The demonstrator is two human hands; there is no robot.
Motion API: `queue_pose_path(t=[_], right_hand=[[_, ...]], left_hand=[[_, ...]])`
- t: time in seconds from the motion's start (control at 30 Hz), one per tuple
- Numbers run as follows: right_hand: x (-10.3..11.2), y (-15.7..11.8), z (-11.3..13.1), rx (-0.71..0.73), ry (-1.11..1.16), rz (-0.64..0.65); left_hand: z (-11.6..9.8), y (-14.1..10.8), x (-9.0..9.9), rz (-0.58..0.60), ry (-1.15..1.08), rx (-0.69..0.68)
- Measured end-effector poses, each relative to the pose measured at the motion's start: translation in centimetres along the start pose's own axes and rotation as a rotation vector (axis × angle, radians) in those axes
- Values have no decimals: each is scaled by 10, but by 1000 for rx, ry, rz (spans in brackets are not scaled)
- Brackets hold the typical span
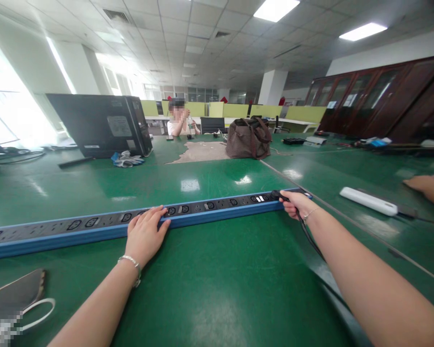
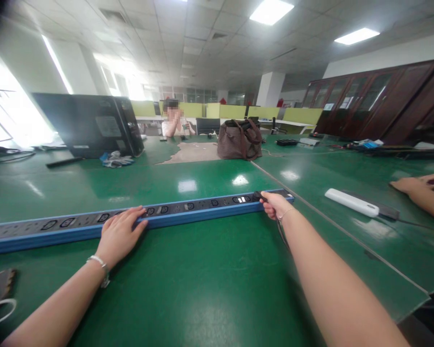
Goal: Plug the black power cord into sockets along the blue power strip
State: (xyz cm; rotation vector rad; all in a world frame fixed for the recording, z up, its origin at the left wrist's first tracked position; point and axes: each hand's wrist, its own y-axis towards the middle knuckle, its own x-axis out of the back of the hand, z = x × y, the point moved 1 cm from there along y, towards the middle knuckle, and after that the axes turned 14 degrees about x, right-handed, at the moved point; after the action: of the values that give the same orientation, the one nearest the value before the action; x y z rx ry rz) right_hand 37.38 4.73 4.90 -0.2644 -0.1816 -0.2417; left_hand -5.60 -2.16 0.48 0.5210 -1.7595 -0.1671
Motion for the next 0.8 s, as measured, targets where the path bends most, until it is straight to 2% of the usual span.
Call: queue_pose_path(t=[0.37,0.63,0.8], right_hand=[[-2,-1,2,-21,-2,-3],[-2,1,1,-34,-40,-115],[-4,-1,2,-41,-32,-130]], left_hand=[[1,0,-1,-13,-16,2],[1,0,-2,-12,-23,-1],[0,0,-1,-11,-15,7]])
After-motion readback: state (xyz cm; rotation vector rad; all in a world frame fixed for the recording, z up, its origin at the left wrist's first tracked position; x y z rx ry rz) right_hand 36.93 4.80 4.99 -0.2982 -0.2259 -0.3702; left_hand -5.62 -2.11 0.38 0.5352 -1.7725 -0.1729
